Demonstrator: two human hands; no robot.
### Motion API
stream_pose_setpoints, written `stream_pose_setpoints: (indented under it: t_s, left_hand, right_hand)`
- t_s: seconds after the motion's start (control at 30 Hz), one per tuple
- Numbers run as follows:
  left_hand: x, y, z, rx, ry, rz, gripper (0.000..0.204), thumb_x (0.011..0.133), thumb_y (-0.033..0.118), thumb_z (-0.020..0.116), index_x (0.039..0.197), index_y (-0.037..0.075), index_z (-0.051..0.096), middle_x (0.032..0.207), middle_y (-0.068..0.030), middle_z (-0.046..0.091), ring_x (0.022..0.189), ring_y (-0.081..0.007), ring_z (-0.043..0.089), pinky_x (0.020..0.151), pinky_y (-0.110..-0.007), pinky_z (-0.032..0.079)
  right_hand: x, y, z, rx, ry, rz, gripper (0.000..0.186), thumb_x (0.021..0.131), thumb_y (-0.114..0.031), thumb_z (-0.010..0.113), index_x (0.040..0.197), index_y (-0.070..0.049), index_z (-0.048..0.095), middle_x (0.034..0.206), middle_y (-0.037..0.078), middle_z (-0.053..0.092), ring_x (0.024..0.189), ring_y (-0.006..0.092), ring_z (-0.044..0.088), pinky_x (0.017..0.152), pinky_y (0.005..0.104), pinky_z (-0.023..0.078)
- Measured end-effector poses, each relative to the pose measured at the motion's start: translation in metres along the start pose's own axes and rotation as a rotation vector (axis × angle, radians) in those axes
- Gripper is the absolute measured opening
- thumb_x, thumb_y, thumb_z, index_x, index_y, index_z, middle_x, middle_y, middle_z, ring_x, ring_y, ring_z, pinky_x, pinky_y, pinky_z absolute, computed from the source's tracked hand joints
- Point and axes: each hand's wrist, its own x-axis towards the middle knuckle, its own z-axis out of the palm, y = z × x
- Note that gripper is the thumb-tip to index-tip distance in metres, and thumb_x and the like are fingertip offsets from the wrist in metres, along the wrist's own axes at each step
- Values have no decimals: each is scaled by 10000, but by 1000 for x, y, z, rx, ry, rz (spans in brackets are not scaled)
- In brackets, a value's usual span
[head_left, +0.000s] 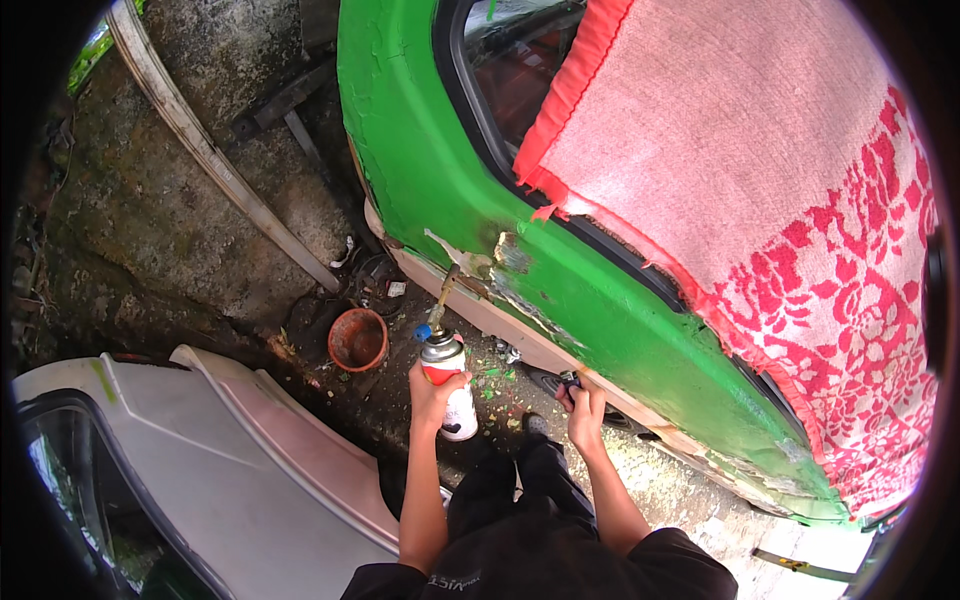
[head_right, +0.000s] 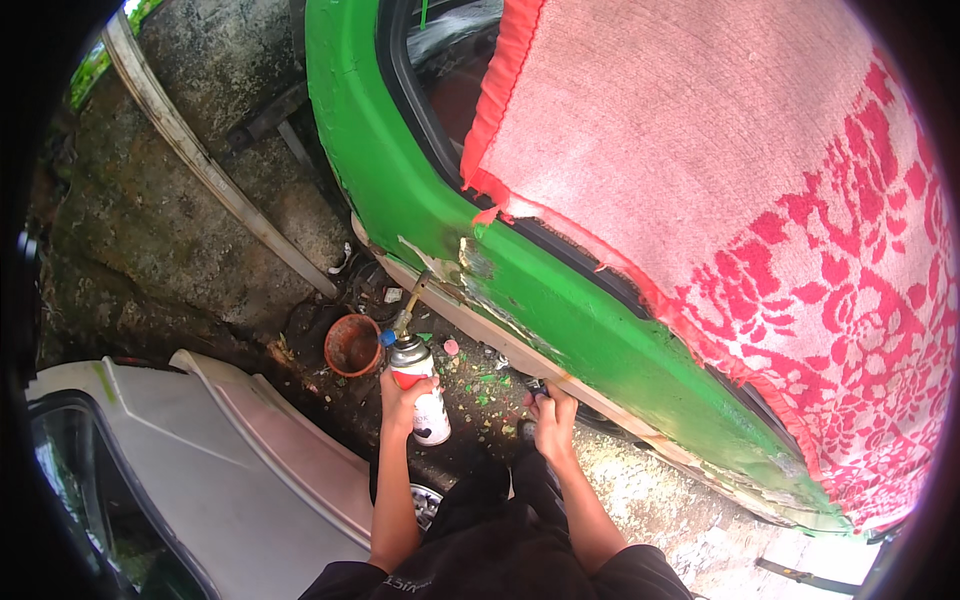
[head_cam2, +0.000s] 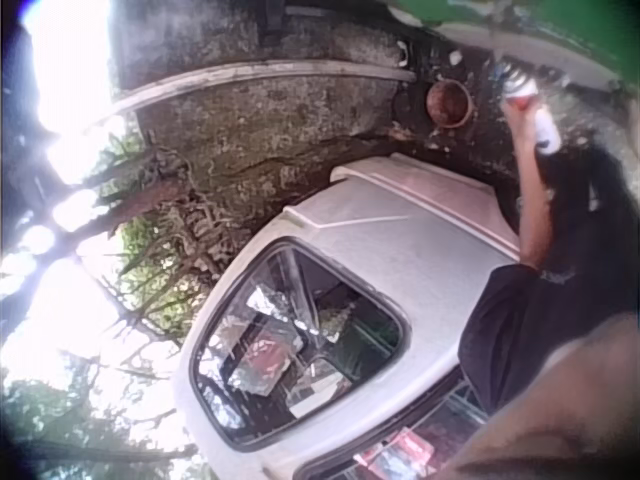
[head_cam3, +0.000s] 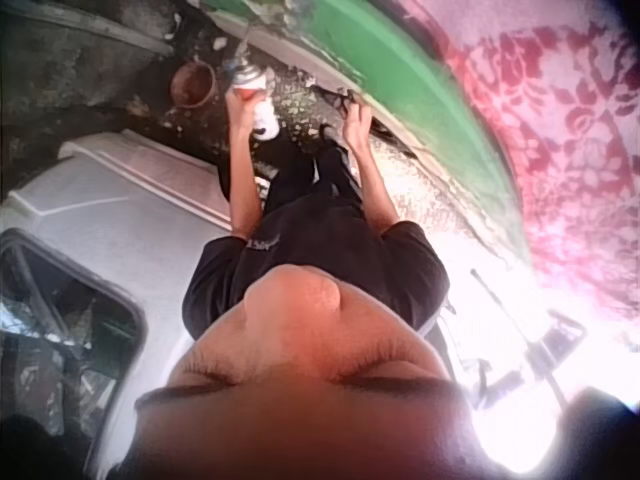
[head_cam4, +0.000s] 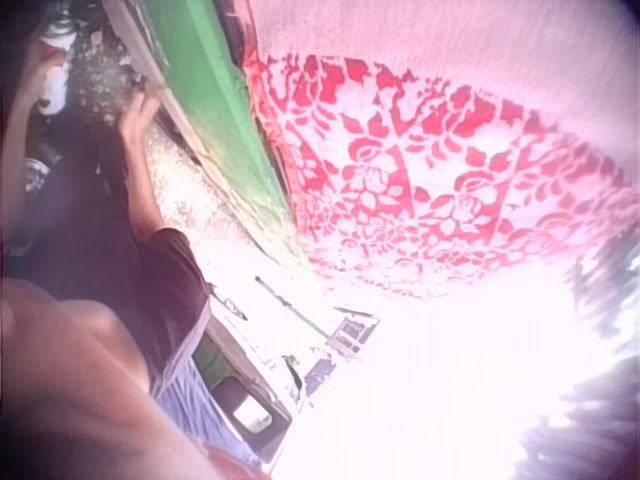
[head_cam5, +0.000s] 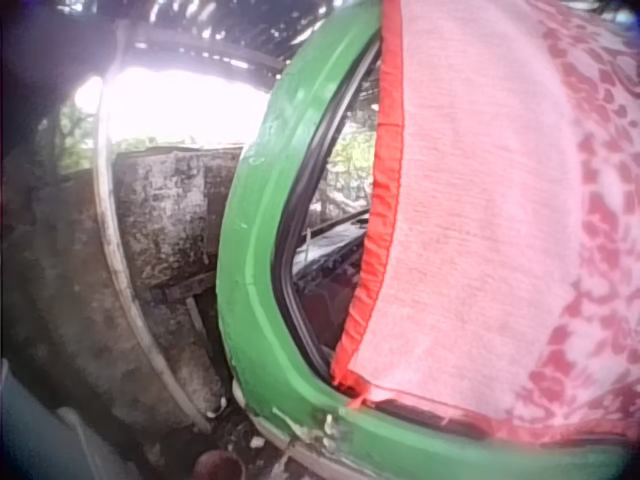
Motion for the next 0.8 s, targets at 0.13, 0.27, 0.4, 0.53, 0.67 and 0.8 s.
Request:
stream_pose_setpoints:
  t_s: [0.13, 0.27, 0.4, 0.53, 0.67, 0.8]
  left_hand:
    - [0, -1, -5, -21, -19, -44, 435, 708, 10, 765, 1118, 2, 620, 905, -57, 666, 733, -144, 637, 657, -295, 521]
    - [-5, -3, -1, -38, -16, -71, 515, 705, -3, 772, 1200, 5, 631, 978, -42, 672, 798, -121, 624, 700, -286, 514]
    - [-1, -7, -7, -26, 18, -58, 458, 704, -5, 769, 1143, -6, 636, 932, -52, 676, 773, -127, 629, 706, -287, 516]
    - [9, -2, -6, 1, 59, 16, 343, 697, -4, 750, 996, -1, 583, 794, -78, 628, 627, -192, 648, 580, -327, 540]
    - [12, 15, -1, -73, 56, -8, 363, 720, -7, 759, 1062, -17, 638, 975, -93, 706, 778, -148, 655, 697, -298, 528]
    - [8, 6, -5, -25, 41, -29, 396, 718, -24, 751, 1098, -19, 640, 993, -93, 706, 769, -142, 649, 688, -296, 527]
  right_hand:
    - [-1, 0, 3, 51, 39, 2, 402, 863, -96, 437, 1152, 122, 612, 703, 96, 608, 605, 114, 516, 551, 258, 431]
    - [-2, -2, 2, 40, 22, -17, 408, 859, -80, 433, 1175, 102, 616, 699, 96, 608, 598, 115, 507, 539, 264, 418]
    - [-3, -6, 1, 41, 25, -25, 406, 857, -72, 434, 1178, 96, 618, 707, 101, 610, 595, 117, 497, 535, 263, 413]
    - [-4, -2, -1, 42, 25, -41, 369, 857, -71, 439, 1129, 100, 622, 709, 102, 610, 583, 116, 486, 529, 262, 402]
    - [-5, -5, 1, 45, 37, -33, 318, 860, -74, 439, 1054, 102, 621, 698, 98, 606, 574, 116, 482, 523, 262, 393]
    - [-6, -5, 2, 49, 34, -15, 298, 864, -80, 440, 1016, 100, 623, 695, 94, 603, 574, 117, 484, 519, 266, 390]
